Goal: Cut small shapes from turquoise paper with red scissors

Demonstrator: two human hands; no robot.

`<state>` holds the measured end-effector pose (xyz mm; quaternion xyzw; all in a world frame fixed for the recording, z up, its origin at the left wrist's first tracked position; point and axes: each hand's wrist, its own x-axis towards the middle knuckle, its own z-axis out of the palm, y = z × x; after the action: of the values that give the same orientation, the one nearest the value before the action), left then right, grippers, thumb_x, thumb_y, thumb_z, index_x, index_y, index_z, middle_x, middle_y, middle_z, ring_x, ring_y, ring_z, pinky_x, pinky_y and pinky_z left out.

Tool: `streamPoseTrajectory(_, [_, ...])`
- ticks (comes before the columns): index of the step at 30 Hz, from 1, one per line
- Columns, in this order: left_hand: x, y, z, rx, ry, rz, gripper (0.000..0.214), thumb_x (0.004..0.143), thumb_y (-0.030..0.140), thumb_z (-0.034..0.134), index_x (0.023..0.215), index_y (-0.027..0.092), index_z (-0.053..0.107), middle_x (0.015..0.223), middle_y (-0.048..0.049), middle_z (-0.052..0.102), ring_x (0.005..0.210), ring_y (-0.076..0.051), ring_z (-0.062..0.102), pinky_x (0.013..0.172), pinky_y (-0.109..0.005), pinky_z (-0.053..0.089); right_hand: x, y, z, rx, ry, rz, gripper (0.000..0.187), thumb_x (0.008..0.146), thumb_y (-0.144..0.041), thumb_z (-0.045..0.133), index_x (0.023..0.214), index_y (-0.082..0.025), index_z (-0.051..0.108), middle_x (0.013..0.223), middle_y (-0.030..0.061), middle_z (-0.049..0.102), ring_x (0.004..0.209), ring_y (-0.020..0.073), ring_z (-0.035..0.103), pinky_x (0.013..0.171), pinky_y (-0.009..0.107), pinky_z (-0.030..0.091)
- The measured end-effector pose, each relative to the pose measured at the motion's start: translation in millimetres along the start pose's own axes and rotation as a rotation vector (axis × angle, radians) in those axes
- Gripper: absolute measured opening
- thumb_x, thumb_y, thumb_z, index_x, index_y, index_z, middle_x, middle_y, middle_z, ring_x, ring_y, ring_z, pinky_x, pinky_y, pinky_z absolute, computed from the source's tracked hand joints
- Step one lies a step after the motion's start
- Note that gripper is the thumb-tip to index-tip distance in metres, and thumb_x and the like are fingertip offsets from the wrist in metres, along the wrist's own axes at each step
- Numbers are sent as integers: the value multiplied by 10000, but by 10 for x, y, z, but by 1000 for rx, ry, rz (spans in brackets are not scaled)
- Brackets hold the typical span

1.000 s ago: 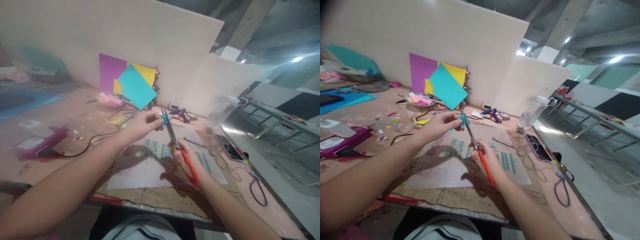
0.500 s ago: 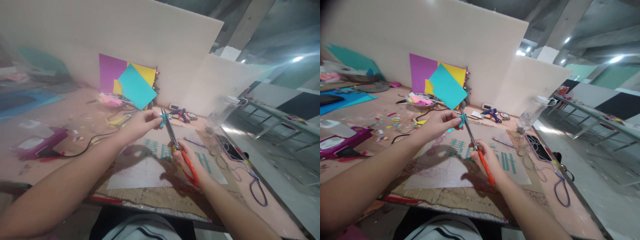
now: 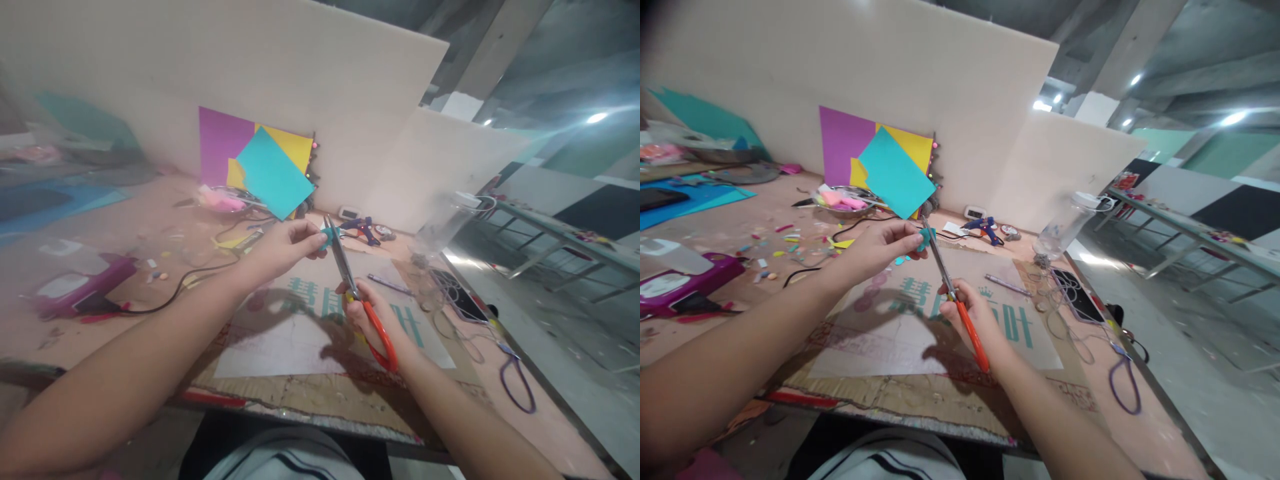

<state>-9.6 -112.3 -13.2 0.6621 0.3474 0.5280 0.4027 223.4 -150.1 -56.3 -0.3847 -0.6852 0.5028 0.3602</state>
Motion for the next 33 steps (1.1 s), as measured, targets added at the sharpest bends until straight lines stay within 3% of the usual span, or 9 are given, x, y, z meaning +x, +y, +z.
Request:
streamPoseTrajectory(8, [1,-13,70,-57,22,-9,321,858,465,735,814,172,611,816,-51,747,779,-180,702,760,-330,544,-6,29,2,-26,-27,-56,631,828,-798,635,1070,-218,579,675,-64,409,514,107,307,454,247,257])
streamPoseTrajectory(17, [-56,-23,136,-32,-120,-22,180,908,329,671,826,173,636,858,-37,749,836,-161,697,793,-311,536,-29,9,-12,-80,-93,-176,642,905,-807,497,1187,-230,519,825,-24,439,607,133,360,529,272,348])
streamPoseTrajectory(24, [-72,7,189,-32,-87,-19,174,878,311,685,800,169,622,815,-28,721,789,-155,677,751,-295,520,3,78,-20,-59,-96,-188,646,899,-809,507,1178,-226,517,808,-32,420,603,130,344,517,268,347])
streamPoseTrajectory(33, [-62,-57,128,-15,-120,-21,221,915,377,677,828,174,660,877,-55,752,847,-175,697,807,-317,535,-1,30,-19,-41,-85,-155,643,875,-810,552,1141,-224,540,770,-34,409,603,131,327,513,266,292])
